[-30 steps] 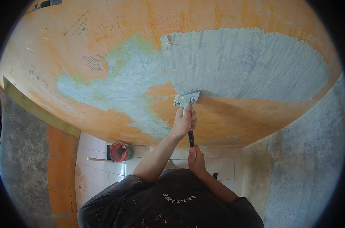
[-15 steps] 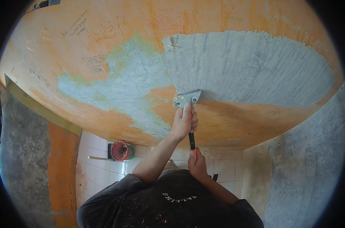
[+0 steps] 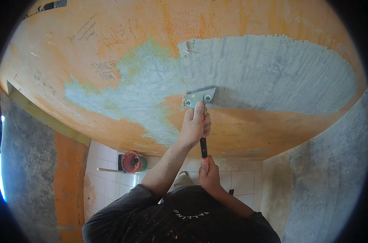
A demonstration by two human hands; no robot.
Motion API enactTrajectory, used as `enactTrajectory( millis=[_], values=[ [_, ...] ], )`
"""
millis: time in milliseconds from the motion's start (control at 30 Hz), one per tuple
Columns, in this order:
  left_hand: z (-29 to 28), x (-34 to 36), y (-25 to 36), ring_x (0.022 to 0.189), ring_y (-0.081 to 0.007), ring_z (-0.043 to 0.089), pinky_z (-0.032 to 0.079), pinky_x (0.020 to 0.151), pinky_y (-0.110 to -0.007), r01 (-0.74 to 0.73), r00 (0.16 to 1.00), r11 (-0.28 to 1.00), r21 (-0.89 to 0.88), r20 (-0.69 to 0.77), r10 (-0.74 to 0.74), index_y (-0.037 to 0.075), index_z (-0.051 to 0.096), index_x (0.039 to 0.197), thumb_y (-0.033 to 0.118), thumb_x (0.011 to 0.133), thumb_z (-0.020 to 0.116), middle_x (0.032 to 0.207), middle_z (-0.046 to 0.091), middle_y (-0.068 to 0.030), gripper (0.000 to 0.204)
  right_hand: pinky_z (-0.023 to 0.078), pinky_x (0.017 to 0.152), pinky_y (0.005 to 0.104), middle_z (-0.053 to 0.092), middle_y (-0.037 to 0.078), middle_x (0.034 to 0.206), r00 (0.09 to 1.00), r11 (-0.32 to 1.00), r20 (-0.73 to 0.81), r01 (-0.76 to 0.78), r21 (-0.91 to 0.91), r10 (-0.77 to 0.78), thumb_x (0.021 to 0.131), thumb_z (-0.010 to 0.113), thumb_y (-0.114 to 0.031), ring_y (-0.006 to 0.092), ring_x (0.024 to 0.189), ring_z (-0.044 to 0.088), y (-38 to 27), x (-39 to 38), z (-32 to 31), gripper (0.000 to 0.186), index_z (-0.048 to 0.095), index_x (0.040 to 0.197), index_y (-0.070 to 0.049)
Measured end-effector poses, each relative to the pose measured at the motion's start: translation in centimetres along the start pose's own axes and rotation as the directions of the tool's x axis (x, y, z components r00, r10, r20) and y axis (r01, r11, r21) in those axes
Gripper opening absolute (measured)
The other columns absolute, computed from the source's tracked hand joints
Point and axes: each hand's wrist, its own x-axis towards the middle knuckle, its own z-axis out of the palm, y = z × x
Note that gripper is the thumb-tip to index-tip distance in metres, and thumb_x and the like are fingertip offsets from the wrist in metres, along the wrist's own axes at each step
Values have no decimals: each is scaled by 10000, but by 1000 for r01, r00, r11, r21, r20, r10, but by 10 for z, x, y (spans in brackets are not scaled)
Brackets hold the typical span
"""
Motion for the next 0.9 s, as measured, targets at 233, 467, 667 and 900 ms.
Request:
enactTrajectory(
  millis=[233, 467, 667, 900],
  values=[
    [5, -2, 31, 421, -63, 272, 223, 389, -253, -20, 1000, 1000, 3, -4, 20, 112, 367, 796, 476, 1037, 377, 539, 311, 40, 436, 366, 449, 291, 462, 14, 542, 1000, 1000, -2, 21, 14, -21, 1045, 390, -289, 99, 463, 466, -28, 0, 8, 287, 479, 953, -32],
    [10, 0, 55, 420, -65, 283, 231, 386, -255, -52, 999, 998, 42, 0, 52, 112, 358, 742, 465, 1036, 390, 531, 316, 44, 460, 354, 443, 266, 436, -13, 561, 1000, 996, 14, -26, 84, 25, 1049, 374, -318, 79, 466, 441, -60, -2, 15, 295, 476, 977, -50],
    [19, 6, 91, 417, -65, 283, 232, 385, -256, -111, 993, 991, 71, -20, 112, 113, 365, 733, 467, 1030, 402, 529, 319, 46, 463, 348, 436, 240, 412, -27, 580, 996, 976, 55, -76, 203, 66, 1050, 369, -357, 59, 470, 419, -100, 6, 18, 314, 459, 948, -74],
    [43, 14, 174, 418, -62, 286, 248, 402, -242, -381, 924, 921, 79, 82, 374, 114, 384, 754, 479, 1025, 405, 543, 310, 51, 455, 340, 417, 225, 397, -19, 583, 976, 960, 108, 162, 226, -191, 1051, 352, -412, 61, 433, 367, -175, 31, 13, 359, 419, 906, -91]
  ],
)
